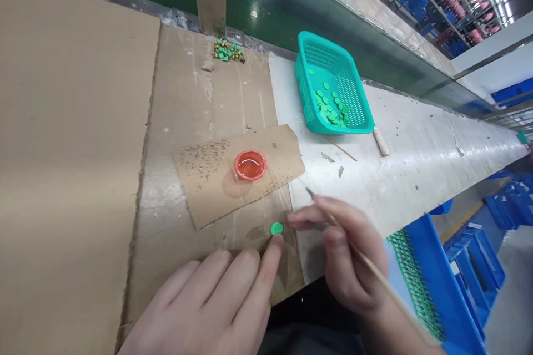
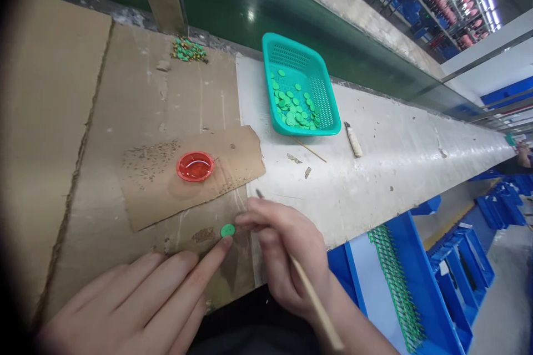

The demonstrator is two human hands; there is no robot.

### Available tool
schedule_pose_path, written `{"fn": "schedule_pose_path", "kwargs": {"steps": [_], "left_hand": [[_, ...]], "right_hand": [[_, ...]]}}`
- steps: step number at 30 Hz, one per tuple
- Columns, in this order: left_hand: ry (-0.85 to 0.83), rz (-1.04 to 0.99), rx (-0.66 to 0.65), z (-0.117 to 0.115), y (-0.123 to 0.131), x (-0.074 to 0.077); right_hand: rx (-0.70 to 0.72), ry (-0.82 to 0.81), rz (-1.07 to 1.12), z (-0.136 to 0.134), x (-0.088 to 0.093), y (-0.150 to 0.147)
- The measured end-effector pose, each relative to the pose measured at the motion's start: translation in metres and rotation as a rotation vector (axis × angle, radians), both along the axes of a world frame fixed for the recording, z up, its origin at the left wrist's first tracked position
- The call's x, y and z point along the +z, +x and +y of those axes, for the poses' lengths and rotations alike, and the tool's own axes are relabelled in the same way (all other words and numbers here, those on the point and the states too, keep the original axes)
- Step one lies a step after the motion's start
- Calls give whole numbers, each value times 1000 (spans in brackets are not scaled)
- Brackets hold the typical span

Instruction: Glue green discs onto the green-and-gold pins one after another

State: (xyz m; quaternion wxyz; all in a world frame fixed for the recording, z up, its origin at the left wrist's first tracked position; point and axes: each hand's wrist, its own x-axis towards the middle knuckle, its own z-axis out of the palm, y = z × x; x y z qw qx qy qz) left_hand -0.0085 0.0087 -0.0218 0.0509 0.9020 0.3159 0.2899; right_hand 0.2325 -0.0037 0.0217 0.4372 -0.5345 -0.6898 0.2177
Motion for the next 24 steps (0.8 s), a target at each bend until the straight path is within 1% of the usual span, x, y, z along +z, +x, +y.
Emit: {"fn": "schedule_pose_path", "kwargs": {"steps": [2,3,5,7,10,12,13,14,17,19,20,22,24], "left_hand": [[7,-6,11,1,0,3],[6,-3,15,1,0,4],[-11,9,12,3,1,10],[-50,23,3,6,2,17],[-124,-28,-11,9,1,26],[-242,-113,-21,7,-5,30],[-320,-170,2,4,-9,32],[-405,-235,48,1,-13,33],[-665,-478,301,-11,-24,38],[-835,-636,425,-14,-25,45],[-918,-700,456,-14,-23,49],[-1051,-793,474,-11,-17,58],[-1135,-849,480,-6,-10,63]], "right_hand": [[212,-42,-128,15,5,8],[290,-34,-161,23,7,10],[368,-18,-186,35,9,14],[390,-12,-201,41,9,15],[376,24,-197,39,5,15],[335,54,-197,32,2,12],[303,65,-204,28,0,10],[267,75,-213,24,-1,8],[172,98,-239,11,-4,-2],[131,101,-244,3,-6,-7],[116,107,-232,0,-6,-8],[114,127,-156,-6,-5,-5],[152,129,-63,-12,-1,4]]}}
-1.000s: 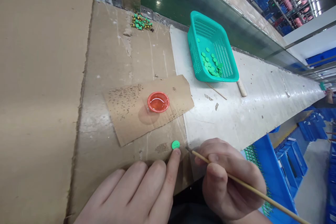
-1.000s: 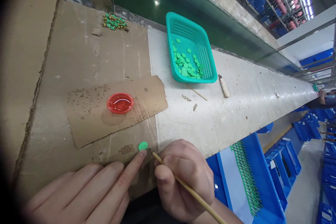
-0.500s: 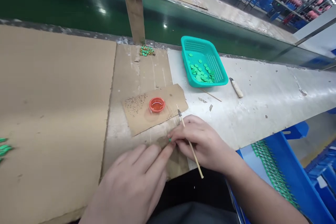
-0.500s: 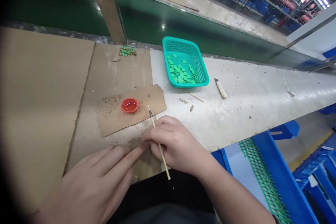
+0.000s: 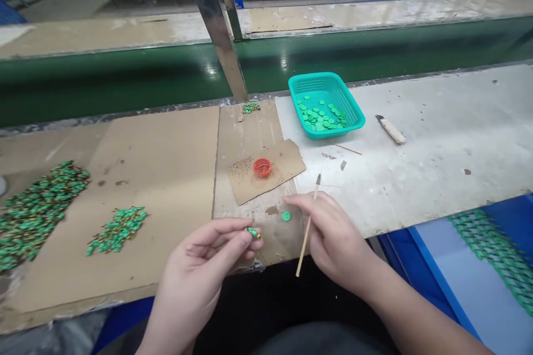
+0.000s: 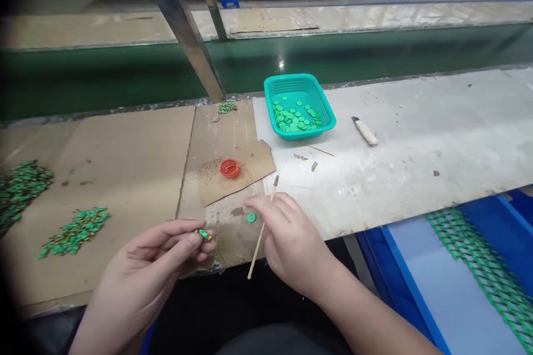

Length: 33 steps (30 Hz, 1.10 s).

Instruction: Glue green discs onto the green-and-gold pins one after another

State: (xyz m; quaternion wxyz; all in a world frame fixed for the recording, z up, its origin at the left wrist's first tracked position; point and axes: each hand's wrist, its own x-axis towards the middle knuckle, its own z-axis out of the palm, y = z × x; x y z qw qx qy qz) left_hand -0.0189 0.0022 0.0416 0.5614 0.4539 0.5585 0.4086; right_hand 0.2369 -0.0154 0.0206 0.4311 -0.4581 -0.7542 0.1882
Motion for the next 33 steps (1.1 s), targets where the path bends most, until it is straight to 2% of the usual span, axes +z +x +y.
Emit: {"fn": "schedule_pose_path", "kwargs": {"steps": [3,6,8,12,16,20,25,28,30,33], "left_hand": [[-32,11,3,3,4,3],[66,172,-26,5,4,2],[242,359,-83,8,3,1],[646,686,-298,19,5,4],[881,876,-436,29,7,11],[894,832,-501,35,11,7],[769,725,-460,32,12,-3],[745,693,-417,22,7,3],[766,677,-369,14,6,12],[841,635,-375,5,9,26]], "right_hand": [[53,-74,62,-6,11,21],[20,-124,139,-8,18,37],[-9,-132,220,-4,18,39],[3,-155,440,5,9,29],[59,-203,534,8,4,21],[58,-248,510,7,2,26],[-36,-155,250,3,6,41],[-69,-123,278,-4,18,37],[-67,-224,394,-9,30,27],[-5,-537,614,-13,45,6]]}}
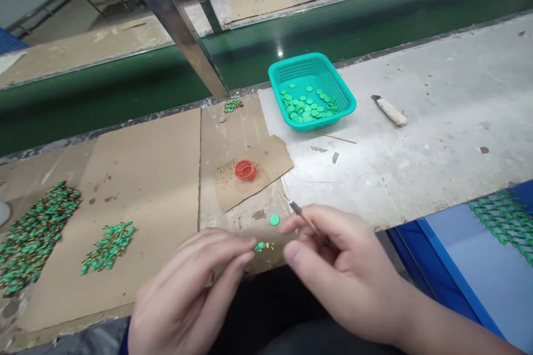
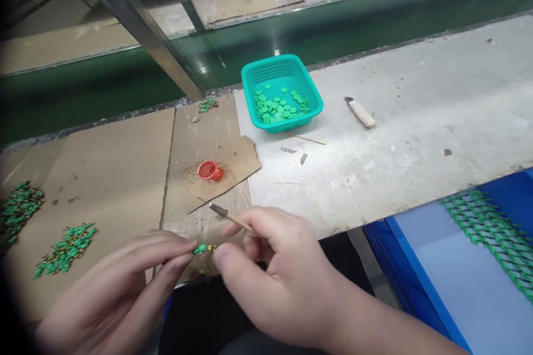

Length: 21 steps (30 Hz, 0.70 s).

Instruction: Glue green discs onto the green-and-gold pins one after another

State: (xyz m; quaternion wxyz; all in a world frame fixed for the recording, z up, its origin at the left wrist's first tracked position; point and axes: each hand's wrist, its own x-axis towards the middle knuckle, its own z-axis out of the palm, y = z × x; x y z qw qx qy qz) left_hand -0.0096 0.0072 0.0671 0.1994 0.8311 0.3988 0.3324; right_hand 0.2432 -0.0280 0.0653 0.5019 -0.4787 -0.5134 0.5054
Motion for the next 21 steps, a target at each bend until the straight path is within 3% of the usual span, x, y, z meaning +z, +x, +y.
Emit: {"fn": "schedule_pose_path", "kwargs": {"steps": [3,5,8,11,17,19,21], "left_hand": [[11,-51,-57,-6,9,8],[-58,-171,9,-9,16,7],[-352,-500,125,-11,29,0],[-601,-743,113,-8,41,-6],[-453,-681,72,-3,39,-5],[-402,-640,106,-2,32,-6],[-355,-574,186,1,26,-10]], "right_hand": [[86,-194,194,2,8,-14],[102,-243,271,5,8,-16],[148,-279,414,8,6,-13],[220,-350,525,10,1,-14],[237,-452,594,10,-7,-24],[222,-384,575,8,-10,-20],[119,-217,450,8,-12,-10]]}}
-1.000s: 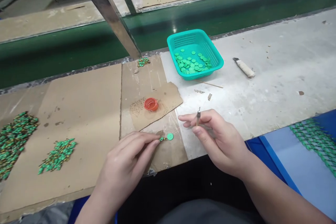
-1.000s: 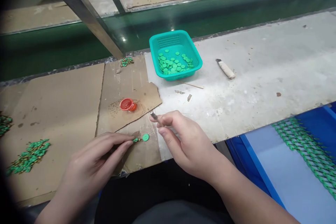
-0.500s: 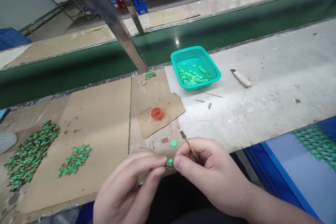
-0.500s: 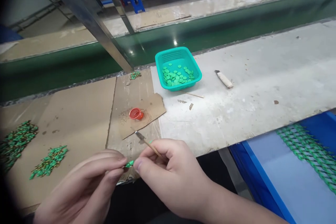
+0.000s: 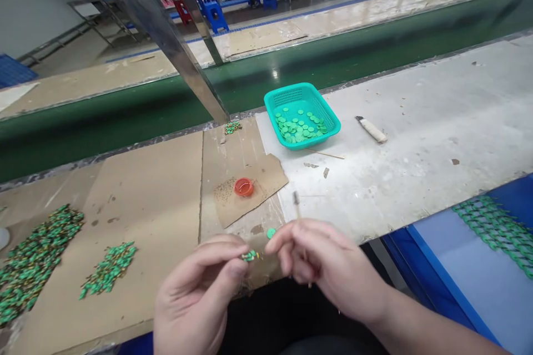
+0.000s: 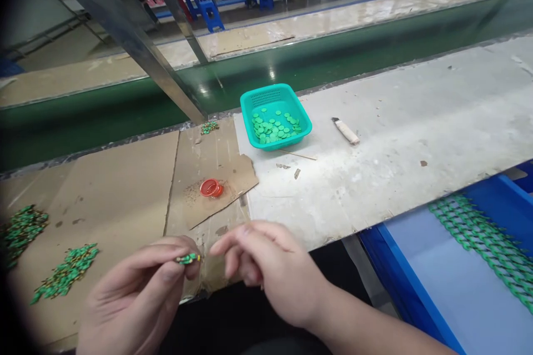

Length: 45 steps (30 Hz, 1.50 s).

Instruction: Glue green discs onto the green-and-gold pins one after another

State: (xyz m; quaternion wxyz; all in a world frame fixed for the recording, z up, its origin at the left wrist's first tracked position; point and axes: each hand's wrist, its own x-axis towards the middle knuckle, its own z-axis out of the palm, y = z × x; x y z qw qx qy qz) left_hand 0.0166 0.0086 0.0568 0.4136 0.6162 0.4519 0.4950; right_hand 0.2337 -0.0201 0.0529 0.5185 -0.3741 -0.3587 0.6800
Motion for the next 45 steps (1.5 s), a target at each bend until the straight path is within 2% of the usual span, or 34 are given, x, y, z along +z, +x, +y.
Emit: {"fn": "schedule_pose_path", "kwargs": {"steps": [3,5,8,12,14,19,23,31,45], "left_hand": [[-33,173,20,7,-5,-9],[-55,267,-26,10,-4,-16],[-39,346,-34,10,-1,-24],[-11,411,-28,7,0,-30],[0,433,-25,7,0,-30],[4,465,-20,8,3,-30],[0,478,-16,8,5,-31],[20,514,-2,8,5,-33],[224,588,-34,5,5,-34]], "right_hand": [[-261,322,-420,4,-1,24],[-326,475,-645,10,0,39],[-252,586,-826,18,0,50],[-104,598,-1010,22,-4,49],[-119,608,-1034,22,-9,47],[-265,621,-995,19,-23,44],[-300,629,-991,18,-28,46],[-301,624,-976,19,-30,47],[-224,690,-1092,16,-30,48]]}}
